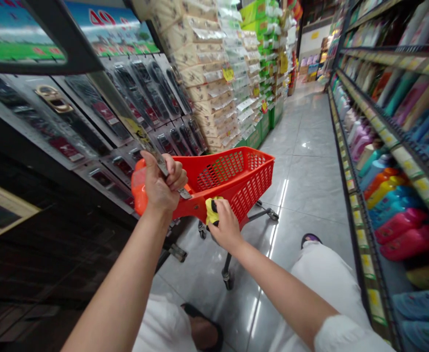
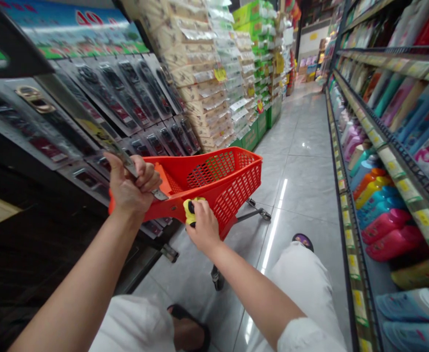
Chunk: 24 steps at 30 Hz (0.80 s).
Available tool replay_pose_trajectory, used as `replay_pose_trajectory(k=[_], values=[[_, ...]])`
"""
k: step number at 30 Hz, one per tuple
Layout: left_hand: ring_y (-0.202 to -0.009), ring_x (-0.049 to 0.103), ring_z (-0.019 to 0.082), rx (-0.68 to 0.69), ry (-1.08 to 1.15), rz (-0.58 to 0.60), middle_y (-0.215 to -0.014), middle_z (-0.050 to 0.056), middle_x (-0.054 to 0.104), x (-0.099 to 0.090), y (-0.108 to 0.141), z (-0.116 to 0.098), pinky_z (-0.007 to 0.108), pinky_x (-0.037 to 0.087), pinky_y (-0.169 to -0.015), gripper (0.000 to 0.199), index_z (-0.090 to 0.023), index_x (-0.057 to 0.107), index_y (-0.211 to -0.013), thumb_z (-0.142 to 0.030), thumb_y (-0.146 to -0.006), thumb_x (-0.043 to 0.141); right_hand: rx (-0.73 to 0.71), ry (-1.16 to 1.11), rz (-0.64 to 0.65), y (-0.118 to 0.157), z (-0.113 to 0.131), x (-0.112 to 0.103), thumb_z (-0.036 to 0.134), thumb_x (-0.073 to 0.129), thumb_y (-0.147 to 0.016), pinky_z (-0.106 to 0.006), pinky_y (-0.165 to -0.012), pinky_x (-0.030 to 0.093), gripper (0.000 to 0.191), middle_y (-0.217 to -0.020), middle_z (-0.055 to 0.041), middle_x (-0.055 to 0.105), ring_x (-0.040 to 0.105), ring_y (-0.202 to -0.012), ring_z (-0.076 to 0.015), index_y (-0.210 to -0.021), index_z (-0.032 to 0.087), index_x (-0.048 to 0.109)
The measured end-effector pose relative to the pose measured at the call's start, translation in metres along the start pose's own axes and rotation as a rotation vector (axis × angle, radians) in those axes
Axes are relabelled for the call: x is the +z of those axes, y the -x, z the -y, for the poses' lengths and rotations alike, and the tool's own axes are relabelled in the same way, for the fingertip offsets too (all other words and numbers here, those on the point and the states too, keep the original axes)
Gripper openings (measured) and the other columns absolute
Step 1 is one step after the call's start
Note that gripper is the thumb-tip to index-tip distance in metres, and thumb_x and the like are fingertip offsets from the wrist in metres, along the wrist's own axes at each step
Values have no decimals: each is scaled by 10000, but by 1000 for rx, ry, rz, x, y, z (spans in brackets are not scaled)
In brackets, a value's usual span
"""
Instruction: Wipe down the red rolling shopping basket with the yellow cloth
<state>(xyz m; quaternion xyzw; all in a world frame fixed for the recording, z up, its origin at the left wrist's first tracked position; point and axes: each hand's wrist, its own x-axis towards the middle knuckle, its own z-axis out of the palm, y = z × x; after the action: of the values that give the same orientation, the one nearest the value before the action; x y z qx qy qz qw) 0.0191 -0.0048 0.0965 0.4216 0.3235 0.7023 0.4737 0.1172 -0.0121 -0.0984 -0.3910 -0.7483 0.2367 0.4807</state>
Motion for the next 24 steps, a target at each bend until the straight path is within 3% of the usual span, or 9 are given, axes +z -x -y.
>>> replay_pose_trajectory(k=[4, 6, 9, 11, 14, 18, 21, 24], values=[[-323, 158, 41, 17, -29, 49, -414, -72, 233, 0, 3, -1, 181, 101, -338, 614, -173, 398, -533, -662, -904, 366, 35, 121, 105, 0, -9, -17, 123, 583, -737, -374, -962, 484, 477, -1199, -105, 575, 558, -1092, -243, -1208, 193, 560], [-324, 166, 39, 17, -29, 56, -416, -74, 230, 0, 4, -3, 176, 113, -339, 613, -171, 396, -536, -671, -891, 386, 25, 122, 100, -6, -13, -33, 121, 578, -733, -348, -931, 496, 439, -1159, -79, 593, 574, -1046, -227, -1162, 213, 594], [-326, 176, 35, -5, -12, 62, -422, -76, 234, 1, 9, -4, 174, 124, -341, 610, -171, 387, -536, -679, -871, 424, -29, 147, 6, -24, -13, -59, 87, 564, -721, -350, -982, 468, 549, -1292, -67, 542, 536, -1122, -228, -1248, 241, 570], [-329, 175, 33, -1, -15, 98, -427, -76, 236, 1, 13, -3, 172, 128, -343, 607, -169, 396, -538, -678, -865, 442, -10, 212, 13, -36, -7, -69, 49, 544, -709, -368, -989, 463, 632, -1367, -74, 497, 521, -1145, -239, -1309, 247, 538], [-335, 171, 32, 37, -26, 151, -434, -78, 236, 1, 20, -2, 167, 133, -344, 596, -168, 421, -548, -676, -855, 473, 25, 264, 101, -42, 16, -68, 59, 543, -716, -370, -970, 473, 605, -1352, -79, 511, 532, -1123, -243, -1294, 240, 557], [-338, 172, 33, 52, -30, 155, -432, -79, 232, -5, 28, -6, 157, 140, -344, 590, -166, 433, -553, -673, -850, 484, -86, 256, 213, -30, 54, -61, 91, 545, -735, -344, -950, 482, 641, -1388, -38, 492, 527, -1115, -226, -1345, 288, 525], [-342, 166, 32, 62, -39, 172, -434, -81, 231, -12, 32, -12, 151, 147, -342, 586, -167, 438, -553, -676, -833, 512, -124, 315, 290, -23, 58, -67, 66, 528, -742, -328, -916, 494, 738, -1446, 6, 453, 516, -1134, -217, -1413, 364, 452], [-345, 161, 33, 82, -42, 184, -435, -84, 230, -17, 35, -14, 151, 151, -340, 584, -170, 439, -556, -686, -810, 538, 32, 469, 304, -26, 47, -78, 43, 483, -774, -340, -878, 502, 693, -1433, -11, 474, 534, -1113, -229, -1390, 358, 489]])
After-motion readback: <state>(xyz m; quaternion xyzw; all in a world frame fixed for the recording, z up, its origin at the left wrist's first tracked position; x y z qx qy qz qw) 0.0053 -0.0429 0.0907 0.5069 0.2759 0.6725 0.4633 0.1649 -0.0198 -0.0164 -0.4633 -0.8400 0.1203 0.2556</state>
